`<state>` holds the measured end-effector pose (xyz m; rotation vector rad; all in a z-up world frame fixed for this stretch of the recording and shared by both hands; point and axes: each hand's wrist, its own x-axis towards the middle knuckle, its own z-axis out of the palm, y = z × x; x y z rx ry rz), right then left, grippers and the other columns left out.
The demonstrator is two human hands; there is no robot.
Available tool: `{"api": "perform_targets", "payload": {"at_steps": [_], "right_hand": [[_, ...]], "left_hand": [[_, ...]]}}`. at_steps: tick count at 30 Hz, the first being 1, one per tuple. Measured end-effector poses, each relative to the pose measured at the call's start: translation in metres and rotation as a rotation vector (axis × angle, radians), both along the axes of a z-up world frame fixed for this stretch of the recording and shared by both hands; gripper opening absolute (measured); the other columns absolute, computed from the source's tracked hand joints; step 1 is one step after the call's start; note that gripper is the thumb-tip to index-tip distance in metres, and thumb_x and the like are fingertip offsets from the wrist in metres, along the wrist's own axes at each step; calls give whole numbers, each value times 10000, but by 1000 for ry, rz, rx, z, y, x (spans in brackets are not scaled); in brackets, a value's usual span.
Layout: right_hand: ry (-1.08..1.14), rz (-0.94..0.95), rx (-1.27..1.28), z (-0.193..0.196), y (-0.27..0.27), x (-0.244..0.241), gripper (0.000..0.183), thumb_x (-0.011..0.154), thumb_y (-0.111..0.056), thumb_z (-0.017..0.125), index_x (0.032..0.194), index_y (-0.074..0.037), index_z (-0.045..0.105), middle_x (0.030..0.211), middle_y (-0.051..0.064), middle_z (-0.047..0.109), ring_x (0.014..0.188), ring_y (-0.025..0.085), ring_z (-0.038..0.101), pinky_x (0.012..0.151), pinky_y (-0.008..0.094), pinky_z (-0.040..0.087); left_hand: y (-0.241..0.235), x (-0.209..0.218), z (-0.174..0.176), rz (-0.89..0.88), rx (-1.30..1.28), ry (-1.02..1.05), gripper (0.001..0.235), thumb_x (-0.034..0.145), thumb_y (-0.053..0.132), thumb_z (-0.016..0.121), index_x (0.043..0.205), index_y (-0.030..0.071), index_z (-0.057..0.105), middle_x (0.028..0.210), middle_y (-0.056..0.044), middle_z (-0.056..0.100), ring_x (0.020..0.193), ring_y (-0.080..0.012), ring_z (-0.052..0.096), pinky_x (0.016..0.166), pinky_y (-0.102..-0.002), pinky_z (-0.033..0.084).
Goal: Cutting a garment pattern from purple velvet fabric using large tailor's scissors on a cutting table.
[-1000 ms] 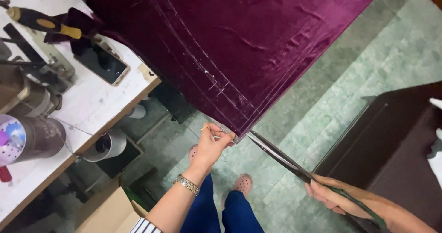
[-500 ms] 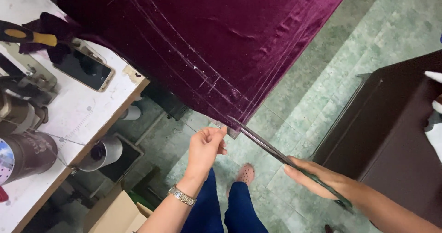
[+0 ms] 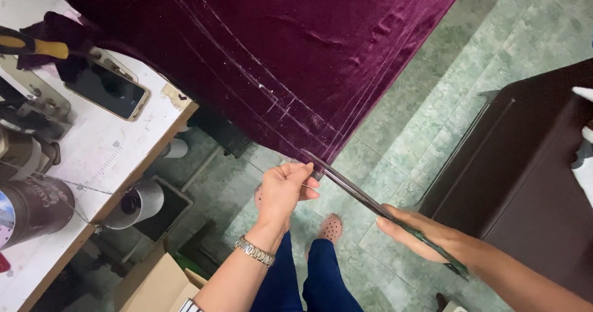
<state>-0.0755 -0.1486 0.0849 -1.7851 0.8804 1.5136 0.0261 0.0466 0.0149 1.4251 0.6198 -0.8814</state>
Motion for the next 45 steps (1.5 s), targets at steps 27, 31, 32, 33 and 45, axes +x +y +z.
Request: {"api": "perform_targets", "payload": {"at_steps": [27, 31, 32, 33, 45], "right_hand": [[-169, 95, 92, -32, -16, -14, 807, 782, -696, 309, 1488, -304, 307, 1570, -77, 294, 1475, 115, 243, 1221, 399, 168], [-121, 67, -31, -25, -10, -13, 770, 780, -691, 359, 1472, -353, 347, 1554, -112, 331, 1464, 65, 277, 1229, 346, 188], [-123, 75, -38, -27, -10, -14, 732, 777, -686, 351, 1442, -385, 411, 1519, -128, 395, 1435, 56, 330, 1212, 331, 225], [-126, 83, -45, -30, -10, -15, 703, 774, -680, 343, 1412, -416, 475, 1484, -144, 460, 1407, 46, 382, 1195, 316, 263], [-43, -87, -69, 9, 9, 4, 538, 833, -584, 401, 1220, -328, 674, 1221, -111, 631, 1071, 42, 604, 981, 230, 431]], "left_hand": [[3, -2, -12, 22, -70, -15, 135, 900, 122, 670, 810, 24, 649, 610, -108, 670, 453, -147, 592, 555, -275, 563], [3, -2, -19, 24, -65, -11, 135, 899, 113, 672, 800, 23, 652, 607, -114, 675, 445, -155, 597, 516, -267, 552], [3, -2, -20, 25, -74, -15, 138, 905, 108, 661, 800, 19, 646, 609, -120, 675, 442, -156, 593, 514, -269, 553], [4, -2, -21, 25, -82, -19, 142, 910, 102, 650, 800, 14, 639, 611, -126, 674, 439, -156, 590, 512, -272, 554], [4, -2, -23, -7, -73, -27, 153, 906, 123, 649, 792, 23, 629, 616, -121, 674, 459, -162, 598, 530, -277, 554]]}}
